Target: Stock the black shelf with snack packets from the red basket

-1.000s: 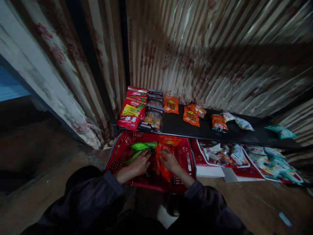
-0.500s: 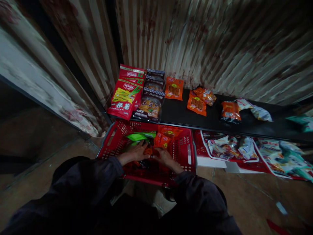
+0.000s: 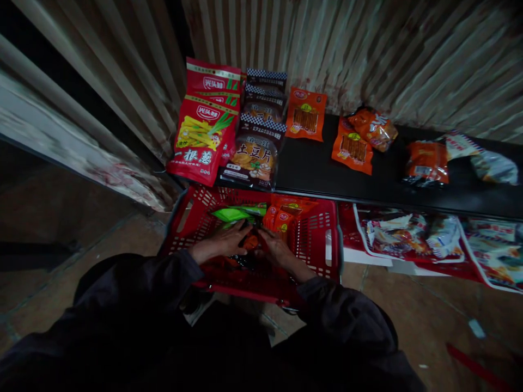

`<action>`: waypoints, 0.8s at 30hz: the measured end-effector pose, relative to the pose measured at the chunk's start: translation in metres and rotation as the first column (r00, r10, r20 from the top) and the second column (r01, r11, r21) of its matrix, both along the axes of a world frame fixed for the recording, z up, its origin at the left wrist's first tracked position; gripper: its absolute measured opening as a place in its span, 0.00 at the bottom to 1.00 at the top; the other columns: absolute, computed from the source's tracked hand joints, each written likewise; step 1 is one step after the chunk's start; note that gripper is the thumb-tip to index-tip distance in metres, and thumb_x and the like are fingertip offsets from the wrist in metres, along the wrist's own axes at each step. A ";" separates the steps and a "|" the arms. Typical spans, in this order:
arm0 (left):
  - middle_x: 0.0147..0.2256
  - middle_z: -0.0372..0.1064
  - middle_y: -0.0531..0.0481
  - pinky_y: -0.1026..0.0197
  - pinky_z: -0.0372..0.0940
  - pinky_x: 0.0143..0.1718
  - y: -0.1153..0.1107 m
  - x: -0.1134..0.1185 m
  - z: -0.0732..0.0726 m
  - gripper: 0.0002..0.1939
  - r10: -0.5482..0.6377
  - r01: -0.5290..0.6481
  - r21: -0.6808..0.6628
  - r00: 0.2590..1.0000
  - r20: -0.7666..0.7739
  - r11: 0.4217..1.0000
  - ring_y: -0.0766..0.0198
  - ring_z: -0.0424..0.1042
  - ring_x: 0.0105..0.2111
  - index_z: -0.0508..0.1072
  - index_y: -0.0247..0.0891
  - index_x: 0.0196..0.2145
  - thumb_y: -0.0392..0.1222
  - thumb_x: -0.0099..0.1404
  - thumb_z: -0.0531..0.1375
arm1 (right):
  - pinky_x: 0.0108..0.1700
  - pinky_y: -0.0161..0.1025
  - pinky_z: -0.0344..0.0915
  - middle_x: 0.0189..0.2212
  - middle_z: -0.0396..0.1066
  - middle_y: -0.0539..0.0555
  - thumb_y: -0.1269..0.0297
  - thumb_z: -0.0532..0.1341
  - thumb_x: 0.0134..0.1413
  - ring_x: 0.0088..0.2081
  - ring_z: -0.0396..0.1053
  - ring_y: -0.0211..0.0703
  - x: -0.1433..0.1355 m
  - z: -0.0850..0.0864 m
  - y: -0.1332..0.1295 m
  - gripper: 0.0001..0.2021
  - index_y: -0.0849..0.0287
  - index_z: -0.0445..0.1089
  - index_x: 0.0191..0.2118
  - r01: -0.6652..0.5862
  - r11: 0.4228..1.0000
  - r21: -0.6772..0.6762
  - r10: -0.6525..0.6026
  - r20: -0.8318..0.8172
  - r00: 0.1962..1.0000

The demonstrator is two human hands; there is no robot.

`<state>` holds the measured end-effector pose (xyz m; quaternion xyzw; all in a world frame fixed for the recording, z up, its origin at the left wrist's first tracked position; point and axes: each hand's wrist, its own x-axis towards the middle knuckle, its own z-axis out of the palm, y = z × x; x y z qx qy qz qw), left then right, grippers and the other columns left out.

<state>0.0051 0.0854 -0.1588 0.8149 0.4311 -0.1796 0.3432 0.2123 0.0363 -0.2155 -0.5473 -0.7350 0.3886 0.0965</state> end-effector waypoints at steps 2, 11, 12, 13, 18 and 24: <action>0.70 0.35 0.32 0.47 0.50 0.64 -0.001 -0.002 0.001 0.44 -0.015 0.015 0.015 1.000 0.006 1.000 0.43 0.44 0.68 0.47 0.36 0.69 0.47 0.61 0.62 | 0.66 0.52 0.54 0.66 0.53 0.69 0.65 0.64 0.52 0.67 0.53 0.55 0.003 -0.001 -0.004 0.33 0.66 0.58 0.64 0.004 1.000 0.021 -0.004 0.020 1.000; 0.66 0.51 0.31 0.47 0.59 0.59 -0.007 0.003 0.009 0.36 -0.035 0.034 0.172 0.999 0.001 0.984 0.41 0.60 0.62 0.58 0.34 0.64 0.43 0.60 0.60 | 0.58 0.44 0.64 0.54 0.71 0.65 0.70 0.53 0.60 0.56 0.69 0.50 0.011 0.016 -0.010 0.22 0.64 0.64 0.59 0.007 0.998 -0.054 0.002 0.178 0.984; 0.65 0.53 0.29 0.46 0.61 0.58 -0.009 0.004 0.010 0.34 -0.038 0.037 0.190 0.999 -0.002 0.981 0.40 0.61 0.61 0.60 0.33 0.63 0.42 0.60 0.60 | 0.55 0.43 0.66 0.54 0.71 0.66 0.70 0.53 0.60 0.53 0.72 0.50 0.009 0.017 -0.011 0.23 0.65 0.63 0.60 0.016 0.996 -0.084 0.002 0.207 0.978; 0.64 0.54 0.29 0.45 0.63 0.56 -0.011 0.004 0.010 0.33 -0.045 0.044 0.218 0.999 0.000 0.975 0.40 0.64 0.59 0.62 0.34 0.62 0.42 0.60 0.60 | 0.54 0.42 0.66 0.54 0.71 0.66 0.70 0.53 0.60 0.52 0.72 0.50 0.007 0.018 -0.013 0.23 0.65 0.62 0.61 0.015 0.996 -0.093 0.006 0.226 0.974; 0.60 0.62 0.32 0.44 0.65 0.53 -0.013 0.004 -0.001 0.22 -0.056 0.026 0.401 0.996 0.063 0.916 0.42 0.67 0.57 0.71 0.36 0.54 0.38 0.62 0.58 | 0.53 0.39 0.66 0.57 0.68 0.66 0.68 0.53 0.61 0.53 0.72 0.49 0.002 0.014 -0.013 0.26 0.64 0.56 0.65 -0.010 0.996 -0.093 0.034 0.267 0.963; 0.60 0.64 0.36 0.47 0.60 0.60 -0.011 0.003 -0.011 0.22 -0.065 -0.019 0.434 0.982 0.178 0.901 0.48 0.64 0.60 0.73 0.37 0.52 0.39 0.60 0.62 | 0.48 0.38 0.69 0.50 0.74 0.66 0.72 0.52 0.58 0.48 0.76 0.51 0.001 0.009 -0.009 0.27 0.65 0.59 0.63 -0.007 0.998 -0.065 0.032 0.387 0.922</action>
